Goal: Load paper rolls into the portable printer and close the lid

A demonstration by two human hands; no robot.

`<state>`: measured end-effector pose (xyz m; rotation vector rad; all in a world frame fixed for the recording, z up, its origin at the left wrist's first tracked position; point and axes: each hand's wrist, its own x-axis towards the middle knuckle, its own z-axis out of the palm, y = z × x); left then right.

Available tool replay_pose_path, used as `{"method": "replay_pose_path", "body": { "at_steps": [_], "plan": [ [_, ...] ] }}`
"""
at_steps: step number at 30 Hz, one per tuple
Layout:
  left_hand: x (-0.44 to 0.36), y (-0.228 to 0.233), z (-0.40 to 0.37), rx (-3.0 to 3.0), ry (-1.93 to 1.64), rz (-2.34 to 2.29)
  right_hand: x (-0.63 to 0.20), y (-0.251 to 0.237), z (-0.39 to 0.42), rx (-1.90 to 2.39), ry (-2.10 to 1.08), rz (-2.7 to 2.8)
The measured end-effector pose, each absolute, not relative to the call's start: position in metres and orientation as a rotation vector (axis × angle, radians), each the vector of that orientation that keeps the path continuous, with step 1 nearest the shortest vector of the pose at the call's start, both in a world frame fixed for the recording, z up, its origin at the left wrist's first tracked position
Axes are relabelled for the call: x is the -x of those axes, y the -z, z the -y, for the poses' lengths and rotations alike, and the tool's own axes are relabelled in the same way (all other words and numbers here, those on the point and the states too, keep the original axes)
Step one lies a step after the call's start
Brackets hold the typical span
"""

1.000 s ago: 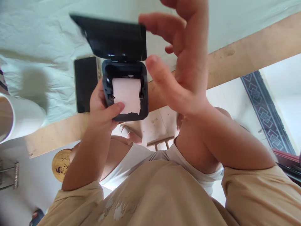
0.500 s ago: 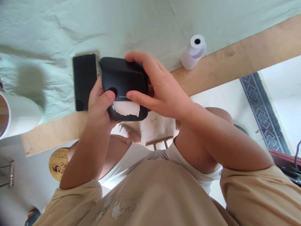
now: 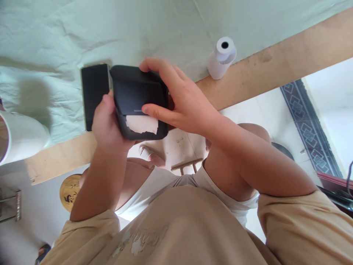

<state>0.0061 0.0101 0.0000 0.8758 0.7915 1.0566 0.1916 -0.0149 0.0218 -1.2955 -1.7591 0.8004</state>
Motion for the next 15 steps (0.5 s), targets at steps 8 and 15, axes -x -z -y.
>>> {"method": "replay_pose_path", "body": {
  "at_steps": [8, 15],
  "plan": [
    [-0.0076, 0.0001, -0.011, -0.816, -1.145, -0.741, -0.2015, -0.0244, 0.0166, 1.049, -0.405, 1.949],
    [-0.004, 0.0, -0.0156, -0.857, -1.097, -0.846, -0.1998, -0.0312, 0.0182, 1.152, -0.365, 1.97]
  ]
}}
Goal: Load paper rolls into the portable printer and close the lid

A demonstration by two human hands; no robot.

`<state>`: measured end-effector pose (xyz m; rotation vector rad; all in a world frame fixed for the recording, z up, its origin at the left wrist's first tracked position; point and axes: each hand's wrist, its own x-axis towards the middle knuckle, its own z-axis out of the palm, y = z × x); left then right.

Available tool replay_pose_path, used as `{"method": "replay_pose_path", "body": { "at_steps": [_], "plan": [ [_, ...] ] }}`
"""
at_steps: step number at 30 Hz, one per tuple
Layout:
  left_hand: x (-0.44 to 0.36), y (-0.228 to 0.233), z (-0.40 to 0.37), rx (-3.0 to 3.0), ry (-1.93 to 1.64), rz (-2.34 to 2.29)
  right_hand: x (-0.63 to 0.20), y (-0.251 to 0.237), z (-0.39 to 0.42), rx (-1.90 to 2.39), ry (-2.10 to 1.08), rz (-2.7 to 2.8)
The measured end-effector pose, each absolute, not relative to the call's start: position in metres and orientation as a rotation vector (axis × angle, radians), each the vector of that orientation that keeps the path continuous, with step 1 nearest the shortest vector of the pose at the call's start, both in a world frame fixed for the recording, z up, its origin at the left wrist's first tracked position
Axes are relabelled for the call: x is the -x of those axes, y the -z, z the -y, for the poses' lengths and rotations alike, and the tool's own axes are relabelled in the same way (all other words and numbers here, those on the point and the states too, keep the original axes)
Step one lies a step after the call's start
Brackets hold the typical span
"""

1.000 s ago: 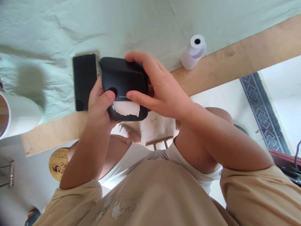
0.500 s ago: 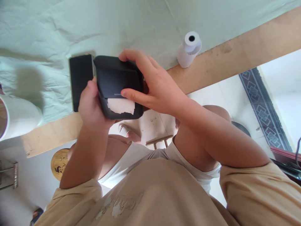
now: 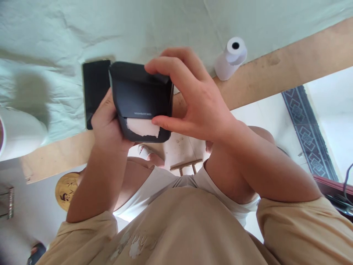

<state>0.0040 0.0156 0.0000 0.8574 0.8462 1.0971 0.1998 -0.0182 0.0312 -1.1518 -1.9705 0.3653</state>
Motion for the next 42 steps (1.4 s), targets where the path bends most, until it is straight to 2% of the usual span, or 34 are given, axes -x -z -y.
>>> {"method": "replay_pose_path", "body": {
  "at_steps": [3, 8, 14, 21, 29, 32, 34, 37, 42],
  "plan": [
    [-0.003, 0.003, -0.014, -0.843, -1.12, -0.775, -0.196, -0.033, 0.022, 1.132, -0.183, 1.879],
    [-0.002, 0.001, -0.01, -0.864, -1.087, -0.729, -0.192, -0.032, 0.031, 1.357, -0.402, 1.699],
    [-0.003, 0.002, -0.012, -0.891, -1.085, -0.679, -0.192, -0.04, 0.029, 1.152, -0.436, 1.419],
    [0.0, 0.005, -0.011, -1.147, -1.005, -0.647, -0.193, -0.037, 0.025, 1.415, -0.274, 1.917],
    [0.001, -0.002, -0.008, -1.12, -0.944, -0.731, -0.187, -0.049, 0.027, 1.72, -0.405, 2.095],
    [0.001, -0.002, -0.008, -1.108, -0.939, -0.708, -0.195, -0.053, 0.026, 1.624, -0.567, 2.006],
    [0.001, -0.002, -0.008, -1.077, -0.953, -0.69, -0.205, -0.056, 0.027, 1.433, -0.793, 1.925],
    [0.001, -0.001, -0.01, -0.982, -0.979, -0.699, -0.219, -0.06, 0.024, 1.15, -1.069, 1.569],
    [-0.001, 0.003, -0.012, -0.869, -1.06, -0.731, -0.227, -0.055, 0.011, 1.15, -1.002, 1.038]
  ]
}}
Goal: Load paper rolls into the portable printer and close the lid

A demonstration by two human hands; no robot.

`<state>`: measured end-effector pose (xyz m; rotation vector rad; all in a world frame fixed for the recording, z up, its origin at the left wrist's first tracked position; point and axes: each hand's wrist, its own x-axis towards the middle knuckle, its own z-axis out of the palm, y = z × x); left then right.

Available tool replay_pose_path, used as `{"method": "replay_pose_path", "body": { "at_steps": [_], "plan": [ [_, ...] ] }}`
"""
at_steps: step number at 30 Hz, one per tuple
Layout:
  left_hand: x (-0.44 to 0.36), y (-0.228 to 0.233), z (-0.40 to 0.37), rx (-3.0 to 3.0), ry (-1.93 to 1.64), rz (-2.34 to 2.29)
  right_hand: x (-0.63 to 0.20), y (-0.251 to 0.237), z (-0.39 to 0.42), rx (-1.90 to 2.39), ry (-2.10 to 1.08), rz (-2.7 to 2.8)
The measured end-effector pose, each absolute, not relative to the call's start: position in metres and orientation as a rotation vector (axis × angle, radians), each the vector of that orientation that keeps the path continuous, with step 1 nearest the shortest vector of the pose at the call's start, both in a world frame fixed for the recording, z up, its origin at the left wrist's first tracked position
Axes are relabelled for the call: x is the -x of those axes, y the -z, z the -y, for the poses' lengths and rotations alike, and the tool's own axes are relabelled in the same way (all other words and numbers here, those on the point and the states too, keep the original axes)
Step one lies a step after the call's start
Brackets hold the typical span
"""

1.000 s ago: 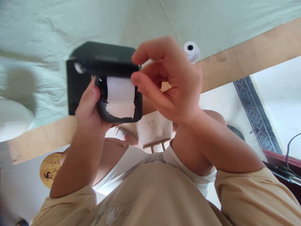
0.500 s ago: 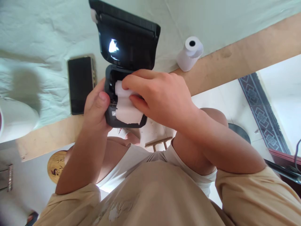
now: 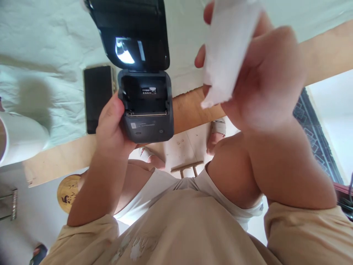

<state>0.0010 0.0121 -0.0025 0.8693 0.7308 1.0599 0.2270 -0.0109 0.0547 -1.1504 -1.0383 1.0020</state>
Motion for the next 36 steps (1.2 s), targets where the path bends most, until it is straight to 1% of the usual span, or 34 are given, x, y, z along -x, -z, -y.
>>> {"method": "replay_pose_path", "body": {
  "at_steps": [1, 3, 6, 8, 10, 14, 16, 19, 20, 22, 25, 28, 31, 34, 36],
  "plan": [
    [-0.002, 0.003, -0.012, -0.867, -1.065, -0.744, -0.227, -0.051, 0.01, 1.198, -0.993, 1.05],
    [-0.002, 0.002, -0.012, -0.875, -1.07, -0.763, -0.226, -0.043, 0.013, 1.259, -0.879, 1.169],
    [-0.003, 0.001, -0.012, -0.879, -1.058, -0.758, -0.226, -0.031, 0.02, 1.397, -0.562, 1.468],
    [-0.003, 0.001, -0.012, -0.875, -1.045, -0.757, -0.225, -0.024, 0.023, 1.503, -0.434, 1.597],
    [-0.002, 0.001, -0.012, -0.88, -1.047, -0.757, -0.225, -0.017, 0.022, 1.58, -0.388, 1.677],
    [-0.003, 0.0, -0.012, -0.894, -1.046, -0.765, -0.225, -0.01, 0.019, 1.748, -0.401, 1.773],
    [-0.003, -0.001, -0.011, -0.893, -1.041, -0.779, -0.229, -0.013, 0.022, 1.666, -0.37, 1.78],
    [-0.004, -0.003, -0.011, -0.899, -1.03, -0.79, -0.243, -0.023, 0.028, 1.415, -0.093, 1.707],
    [-0.004, -0.003, -0.011, -0.904, -1.025, -0.791, -0.25, -0.025, 0.029, 1.406, 0.015, 1.672],
    [-0.004, -0.004, -0.011, -0.911, -1.018, -0.792, -0.261, -0.027, 0.027, 1.572, 0.106, 1.659],
    [-0.004, -0.004, -0.011, -0.901, -1.008, -0.789, -0.27, -0.021, 0.017, 1.922, -0.053, 1.681],
    [-0.004, -0.005, -0.011, -0.892, -1.009, -0.779, -0.271, -0.011, 0.006, 2.077, -0.155, 1.626],
    [-0.003, -0.005, -0.012, -0.888, -1.017, -0.771, -0.268, -0.007, 0.003, 2.037, -0.108, 1.539],
    [-0.003, -0.005, -0.012, -0.872, -1.009, -0.772, -0.264, -0.008, 0.006, 1.803, -0.045, 1.513],
    [-0.003, -0.004, -0.012, -0.876, -1.013, -0.776, -0.262, -0.009, 0.007, 1.646, -0.113, 1.4]
  ]
}}
